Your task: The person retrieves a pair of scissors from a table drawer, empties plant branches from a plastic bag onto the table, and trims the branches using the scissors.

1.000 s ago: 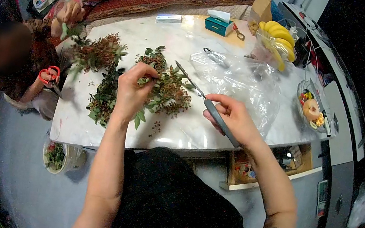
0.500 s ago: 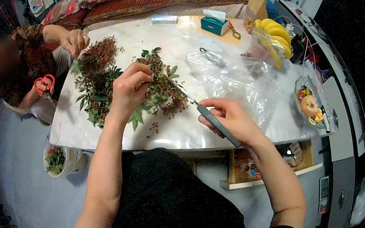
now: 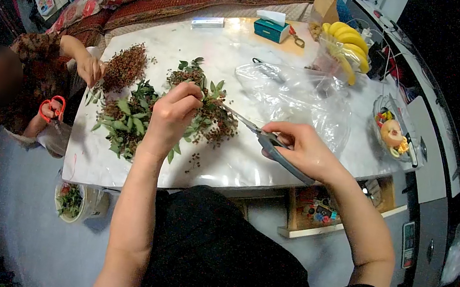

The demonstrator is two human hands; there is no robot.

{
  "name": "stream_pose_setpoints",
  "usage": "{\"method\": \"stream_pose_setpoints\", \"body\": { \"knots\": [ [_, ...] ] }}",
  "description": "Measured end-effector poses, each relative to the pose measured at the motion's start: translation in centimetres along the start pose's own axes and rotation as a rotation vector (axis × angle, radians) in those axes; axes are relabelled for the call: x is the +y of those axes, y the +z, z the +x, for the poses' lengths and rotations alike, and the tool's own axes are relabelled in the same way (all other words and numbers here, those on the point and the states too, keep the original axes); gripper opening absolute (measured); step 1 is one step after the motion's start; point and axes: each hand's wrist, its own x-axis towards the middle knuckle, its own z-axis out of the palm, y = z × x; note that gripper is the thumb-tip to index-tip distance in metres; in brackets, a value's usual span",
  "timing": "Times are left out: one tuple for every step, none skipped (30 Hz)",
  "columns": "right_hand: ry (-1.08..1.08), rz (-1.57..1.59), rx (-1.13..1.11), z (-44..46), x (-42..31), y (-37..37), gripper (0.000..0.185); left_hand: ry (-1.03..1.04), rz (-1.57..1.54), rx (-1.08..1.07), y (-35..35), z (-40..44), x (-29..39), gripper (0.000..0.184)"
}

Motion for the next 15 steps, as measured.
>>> {"method": "stream_pose_setpoints", "body": {
  "knots": [
    [0.002, 0.001, 0.001, 0.0, 0.0, 0.0, 0.036, -0.006, -0.015, -0.01, 0.1, 0.0, 0.1, 0.015],
    [-0.017, -0.024, -0.017, 0.0, 0.0, 0.1, 0.037, -0.01, -0.029, -0.021, 0.2, 0.1, 0.2, 0.015],
    [-0.036, -0.048, -0.035, 0.0, 0.0, 0.1, 0.037, -0.009, -0.031, -0.022, 0.3, 0.1, 0.2, 0.015],
    [-0.036, -0.047, -0.033, 0.0, 0.1, 0.1, 0.037, -0.003, -0.03, -0.016, 0.3, 0.1, 0.3, 0.015],
    [-0.074, -0.137, -0.017, 0.1, 0.3, 0.1, 0.036, 0.003, -0.028, -0.009, 0.4, 0.1, 0.3, 0.015],
    [-0.113, -0.228, -0.001, 0.1, 0.4, 0.0, 0.036, 0.003, -0.027, -0.01, 0.5, 0.1, 0.3, 0.015],
    [-0.113, -0.228, -0.002, 0.1, 0.2, 0.0, 0.036, 0.013, -0.023, 0.003, 0.5, 0.1, 0.3, 0.015],
    [-0.156, -0.347, 0.016, 0.0, -0.1, 0.1, 0.035, 0.023, -0.02, 0.015, 0.6, 0.1, 0.3, 0.015],
    [-0.198, -0.467, 0.034, -0.2, -0.5, 0.1, 0.034, 0.023, -0.02, 0.014, 0.6, 0.0, 0.3, 0.015],
    [-0.197, -0.466, 0.035, -0.3, -0.9, 0.1, 0.034, 0.026, -0.02, 0.015, 0.7, 0.0, 0.3, 0.016],
    [-0.218, -0.511, 0.051, -0.5, -1.4, 0.2, 0.033, 0.029, -0.021, 0.016, 0.7, 0.0, 0.3, 0.016],
    [-0.238, -0.556, 0.067, -0.6, -1.5, 0.3, 0.033, 0.03, -0.022, 0.015, 0.7, 0.0, 0.3, 0.016],
    [-0.237, -0.555, 0.068, -0.7, -1.4, 0.3, 0.033, 0.013, -0.017, 0.013, 0.7, 0.0, 0.4, 0.017],
    [-0.291, -0.608, 0.101, -0.7, -1.2, 0.3, 0.033, -0.005, -0.012, 0.011, 0.7, 0.0, 0.4, 0.017],
    [-0.344, -0.662, 0.132, -0.8, -1.1, 0.3, 0.034, -0.004, -0.012, 0.011, 0.7, 0.0, 0.5, 0.017]
  ]
}}
